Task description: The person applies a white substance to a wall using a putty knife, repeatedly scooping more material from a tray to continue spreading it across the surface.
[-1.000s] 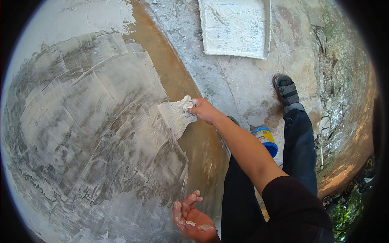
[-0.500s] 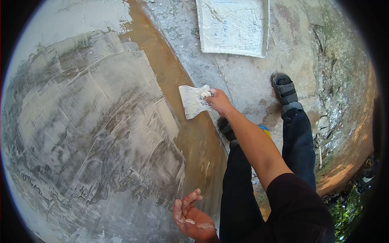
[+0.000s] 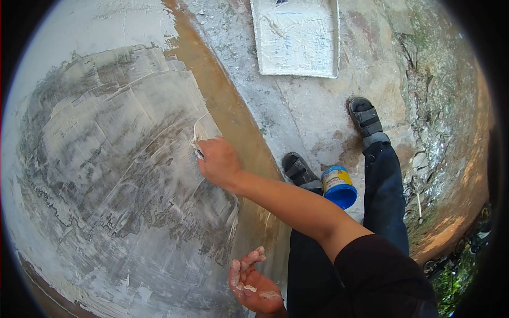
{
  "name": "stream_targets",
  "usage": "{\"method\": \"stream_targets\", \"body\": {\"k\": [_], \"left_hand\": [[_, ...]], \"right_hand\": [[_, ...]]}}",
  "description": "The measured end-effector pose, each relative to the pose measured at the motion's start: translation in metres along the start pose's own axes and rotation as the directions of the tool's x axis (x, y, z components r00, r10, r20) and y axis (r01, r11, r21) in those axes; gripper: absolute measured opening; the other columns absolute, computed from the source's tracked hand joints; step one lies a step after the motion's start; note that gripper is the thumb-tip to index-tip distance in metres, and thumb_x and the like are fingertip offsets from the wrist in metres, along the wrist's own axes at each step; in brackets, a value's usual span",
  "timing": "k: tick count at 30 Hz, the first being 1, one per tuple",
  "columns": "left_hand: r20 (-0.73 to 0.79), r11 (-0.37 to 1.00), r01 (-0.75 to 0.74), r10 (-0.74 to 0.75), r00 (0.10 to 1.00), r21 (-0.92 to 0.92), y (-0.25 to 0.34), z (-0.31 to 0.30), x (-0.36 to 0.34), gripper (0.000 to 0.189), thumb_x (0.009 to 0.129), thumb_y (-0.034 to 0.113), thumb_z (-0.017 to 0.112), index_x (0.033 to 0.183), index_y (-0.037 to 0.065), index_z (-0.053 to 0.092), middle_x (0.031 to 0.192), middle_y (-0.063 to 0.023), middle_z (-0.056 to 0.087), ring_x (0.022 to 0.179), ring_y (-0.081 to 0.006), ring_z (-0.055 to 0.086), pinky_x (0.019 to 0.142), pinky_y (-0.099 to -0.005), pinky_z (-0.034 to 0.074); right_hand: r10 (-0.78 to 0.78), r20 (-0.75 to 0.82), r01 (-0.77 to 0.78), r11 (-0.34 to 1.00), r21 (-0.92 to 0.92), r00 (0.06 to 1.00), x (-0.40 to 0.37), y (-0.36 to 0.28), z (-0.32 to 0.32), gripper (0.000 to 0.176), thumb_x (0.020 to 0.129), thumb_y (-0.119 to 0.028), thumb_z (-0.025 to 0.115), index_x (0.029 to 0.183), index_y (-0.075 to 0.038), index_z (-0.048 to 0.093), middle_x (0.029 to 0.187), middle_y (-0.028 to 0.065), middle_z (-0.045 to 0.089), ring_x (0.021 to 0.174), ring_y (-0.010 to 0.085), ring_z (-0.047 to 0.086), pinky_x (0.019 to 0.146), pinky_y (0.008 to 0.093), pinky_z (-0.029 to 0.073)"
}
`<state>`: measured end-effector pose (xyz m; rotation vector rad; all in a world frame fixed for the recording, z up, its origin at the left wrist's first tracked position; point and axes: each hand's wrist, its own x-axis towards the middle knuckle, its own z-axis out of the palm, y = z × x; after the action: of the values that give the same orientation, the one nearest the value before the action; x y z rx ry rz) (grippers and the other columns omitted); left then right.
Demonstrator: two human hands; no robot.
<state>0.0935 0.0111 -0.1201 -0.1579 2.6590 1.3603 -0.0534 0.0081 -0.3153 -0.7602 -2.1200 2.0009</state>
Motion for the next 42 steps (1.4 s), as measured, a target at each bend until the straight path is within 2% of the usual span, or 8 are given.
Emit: {"method": "stream_targets", "body": {"k": [10, 12, 15, 17, 22, 37, 40, 42], "left_hand": [[-0.169, 0.992, -0.11, 0.098, 0.981, -0.066, 0.048, -0.034, -0.024, 0.052, 0.09, 0.033, 0.025, 0.121, -0.007, 0.035, 0.096, -0.0203, 0.056, 0.081, -0.0301, 0.058, 0.069, -0.0357, 0.046], [-0.142, 0.896, -0.102, 0.044, 0.989, -0.432, 0.056, -0.042, -0.027, 0.038, 0.088, 0.019, 0.044, 0.118, -0.004, 0.044, 0.1, -0.0231, 0.059, 0.087, -0.0334, 0.059, 0.077, -0.0448, 0.049], [-0.087, 0.913, -0.109, 0.08, 0.993, -0.392, 0.045, -0.051, -0.034, 0.044, 0.089, 0.026, 0.039, 0.122, -0.004, 0.04, 0.105, -0.0243, 0.057, 0.092, -0.0348, 0.058, 0.08, -0.0467, 0.048], [-0.127, 0.971, -0.129, 0.105, 0.986, -0.202, 0.033, -0.043, -0.036, 0.047, 0.09, 0.029, 0.032, 0.121, -0.006, 0.038, 0.099, -0.0223, 0.056, 0.085, -0.0324, 0.058, 0.075, -0.0417, 0.047], [-0.152, 0.997, -0.061, 0.053, 0.987, -0.052, -0.002, -0.033, -0.05, 0.049, 0.09, 0.031, 0.027, 0.121, -0.006, 0.036, 0.092, -0.0209, 0.057, 0.077, -0.0308, 0.059, 0.07, -0.038, 0.047], [0.038, 0.982, 0.117, -0.113, 0.993, -0.151, -0.05, -0.017, -0.068, 0.045, 0.09, 0.028, 0.03, 0.124, -0.002, 0.036, 0.093, -0.0245, 0.059, 0.083, -0.0343, 0.06, 0.075, -0.0409, 0.048], [0.109, 0.978, 0.104, -0.085, 0.99, -0.182, -0.041, -0.014, -0.063, 0.046, 0.09, 0.028, 0.03, 0.123, -0.003, 0.036, 0.093, -0.0244, 0.059, 0.083, -0.034, 0.06, 0.075, -0.0407, 0.047], [0.113, 0.981, 0.094, -0.075, 0.991, -0.169, -0.037, -0.014, -0.062, 0.046, 0.089, 0.029, 0.03, 0.123, -0.002, 0.036, 0.093, -0.0242, 0.059, 0.083, -0.034, 0.06, 0.075, -0.0411, 0.047]], "right_hand": [[-0.203, 0.053, 0.177, 0.933, 0.312, 0.978, -0.055, -0.143, -0.056, 0.017, 0.062, -0.009, 0.064, 0.07, -0.002, 0.05, 0.064, 0.0126, 0.049, 0.065, 0.032, 0.048, 0.063, 0.0383, 0.041], [-0.236, 0.104, 0.181, 0.907, 0.381, 0.966, -0.064, -0.142, -0.075, 0.017, 0.063, -0.009, 0.063, 0.07, -0.002, 0.05, 0.064, 0.0131, 0.049, 0.063, 0.033, 0.047, 0.061, 0.0382, 0.041], [-0.163, 0.359, -0.009, 0.901, 0.434, 0.919, -0.073, -0.113, -0.089, 0.014, 0.068, -0.01, 0.061, 0.075, 0.001, 0.053, 0.069, 0.0113, 0.056, 0.066, 0.0249, 0.055, 0.062, 0.0365, 0.042], [0.075, 0.611, -0.518, 0.619, 0.591, 0.788, -0.085, -0.063, -0.07, 0.015, 0.074, -0.009, 0.06, 0.084, 0.002, 0.058, 0.075, 0.0074, 0.061, 0.068, 0.0151, 0.058, 0.062, 0.0301, 0.044], [0.202, 0.691, -0.716, 0.283, 0.638, 0.695, -0.09, 0.058, -0.042, 0.018, 0.08, -0.004, 0.057, 0.097, 0.002, 0.06, 0.086, 0.004, 0.063, 0.075, 0.01, 0.058, 0.069, 0.0244, 0.046], [0.38, 0.294, -0.453, 0.858, 0.241, 0.877, -0.105, 0.147, 0.015, 0.022, 0.075, -0.002, 0.058, 0.097, 0.001, 0.06, 0.085, 0.0064, 0.064, 0.074, 0.0109, 0.057, 0.067, 0.0263, 0.046], [0.419, 0.177, -0.411, 0.908, -0.082, 0.891, -0.106, 0.151, -0.009, 0.021, 0.074, -0.006, 0.059, 0.094, 0.001, 0.06, 0.082, 0.0104, 0.064, 0.072, 0.0119, 0.057, 0.066, 0.027, 0.045], [0.45, 0.163, -0.466, 0.882, 0.072, 0.878, -0.11, 0.158, -0.02, 0.019, 0.069, -0.011, 0.06, 0.086, -0.002, 0.06, 0.078, 0.0201, 0.06, 0.072, 0.0344, 0.058, 0.067, 0.0372, 0.046]]}}
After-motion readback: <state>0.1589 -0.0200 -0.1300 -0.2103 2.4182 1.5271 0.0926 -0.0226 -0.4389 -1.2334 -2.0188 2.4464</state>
